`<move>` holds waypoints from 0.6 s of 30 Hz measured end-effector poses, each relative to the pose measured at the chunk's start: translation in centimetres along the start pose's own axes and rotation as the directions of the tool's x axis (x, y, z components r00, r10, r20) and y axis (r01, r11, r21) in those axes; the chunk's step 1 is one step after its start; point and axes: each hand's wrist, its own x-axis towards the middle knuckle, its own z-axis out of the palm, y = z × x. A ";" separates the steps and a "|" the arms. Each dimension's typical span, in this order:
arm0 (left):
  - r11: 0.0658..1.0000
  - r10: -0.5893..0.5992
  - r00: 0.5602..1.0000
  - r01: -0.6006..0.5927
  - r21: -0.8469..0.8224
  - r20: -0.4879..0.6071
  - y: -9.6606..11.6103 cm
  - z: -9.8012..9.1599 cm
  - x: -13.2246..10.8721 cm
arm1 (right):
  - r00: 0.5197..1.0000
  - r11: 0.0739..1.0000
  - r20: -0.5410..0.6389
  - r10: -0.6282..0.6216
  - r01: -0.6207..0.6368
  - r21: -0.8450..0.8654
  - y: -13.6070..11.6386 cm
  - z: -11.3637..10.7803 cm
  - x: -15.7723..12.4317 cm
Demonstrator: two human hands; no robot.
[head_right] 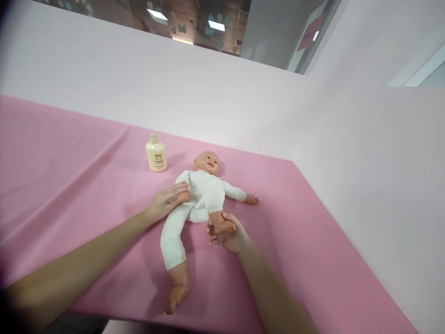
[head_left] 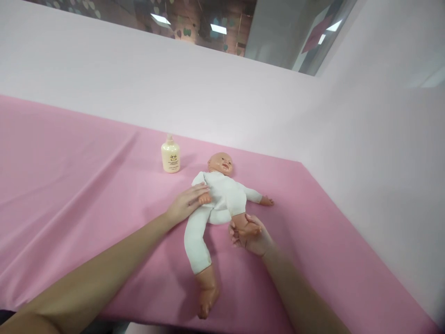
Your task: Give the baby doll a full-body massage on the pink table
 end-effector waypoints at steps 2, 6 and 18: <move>0.997 0.067 0.995 -0.070 0.043 0.073 -0.4 0.3 0.0 | 0.998 1.000 -0.066 0.010 -0.011 -0.014 0.1 0.6 0.0; 0.998 0.053 0.995 -0.055 0.021 0.088 -0.3 0.3 0.1 | 0.996 0.998 -0.086 0.017 -0.022 -0.054 0.2 0.9 0.0; 0.715 -0.597 0.638 0.149 -0.683 -0.487 -1.5 -2.4 1.9 | 0.912 0.901 0.239 0.333 -0.233 -0.366 1.0 0.2 -1.0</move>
